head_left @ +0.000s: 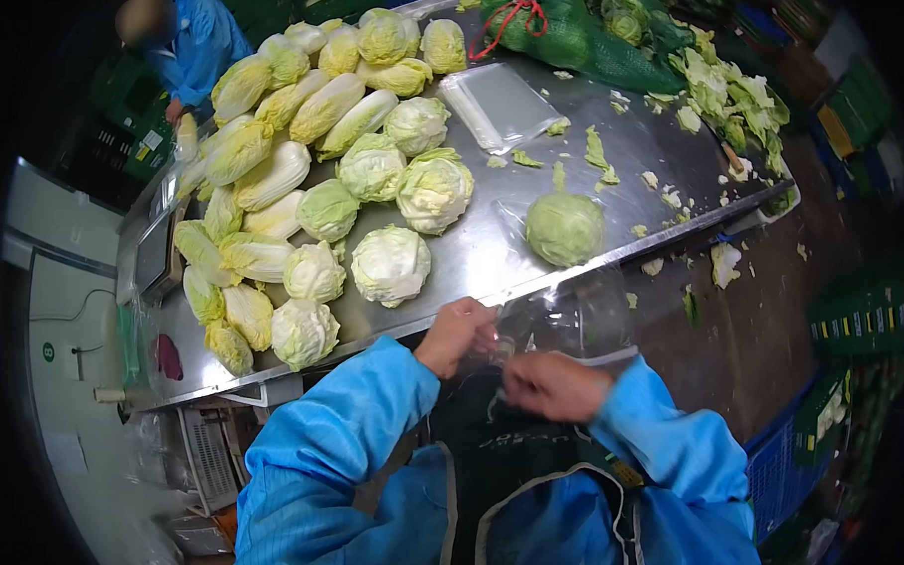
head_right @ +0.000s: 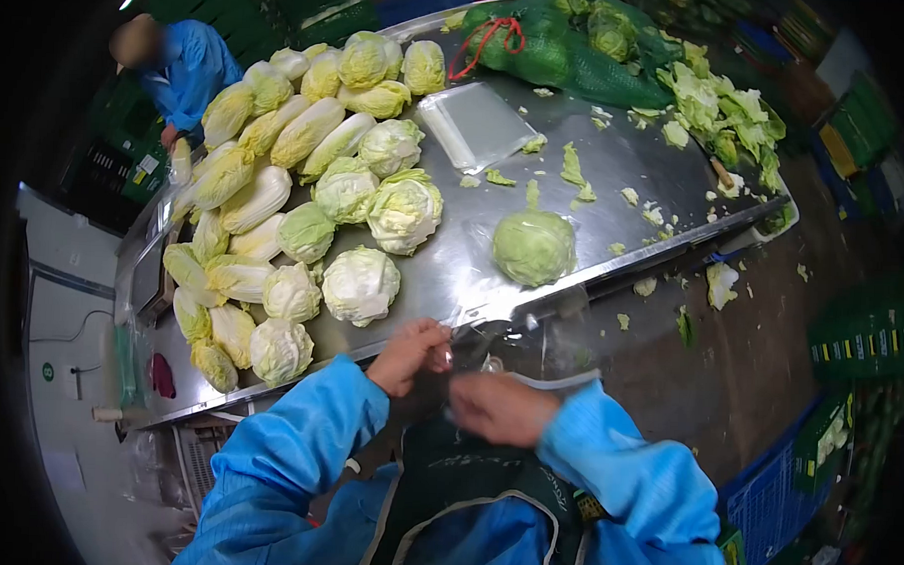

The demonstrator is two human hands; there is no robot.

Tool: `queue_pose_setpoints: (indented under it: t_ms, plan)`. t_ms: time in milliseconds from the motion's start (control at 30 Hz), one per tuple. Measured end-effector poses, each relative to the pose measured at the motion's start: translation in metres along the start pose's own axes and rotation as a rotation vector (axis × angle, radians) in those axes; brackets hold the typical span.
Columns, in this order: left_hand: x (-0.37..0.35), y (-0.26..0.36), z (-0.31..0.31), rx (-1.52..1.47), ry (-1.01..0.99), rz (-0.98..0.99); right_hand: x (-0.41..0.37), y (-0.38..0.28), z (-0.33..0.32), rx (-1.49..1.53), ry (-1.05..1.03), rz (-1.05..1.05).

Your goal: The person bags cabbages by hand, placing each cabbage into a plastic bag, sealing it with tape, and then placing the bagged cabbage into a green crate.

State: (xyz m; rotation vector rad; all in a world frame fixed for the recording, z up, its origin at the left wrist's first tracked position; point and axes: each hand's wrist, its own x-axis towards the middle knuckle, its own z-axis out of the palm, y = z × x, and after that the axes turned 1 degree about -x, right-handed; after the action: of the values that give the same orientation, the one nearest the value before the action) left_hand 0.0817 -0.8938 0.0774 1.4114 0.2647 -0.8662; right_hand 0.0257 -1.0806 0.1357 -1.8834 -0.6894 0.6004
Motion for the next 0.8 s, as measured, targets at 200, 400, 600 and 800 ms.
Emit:
queue_pose_setpoints:
  t_ms: [200,400,600,800]
  plan:
    - [-0.01,0.01,-0.013,0.001,0.011,-0.088,-0.242,0.05,0.015,-0.008,-0.183,0.966]
    - [-0.008,0.008,-0.027,-0.129,-0.002,0.033,-0.212,0.086,-0.021,0.148,0.668,0.752]
    - [0.042,0.006,-0.01,0.776,0.246,0.98,-0.061,0.126,-0.075,0.83,0.807,0.735]
    - [0.056,0.028,-0.005,1.067,0.079,1.328,-0.048,0.144,-0.084,0.854,0.788,0.627]
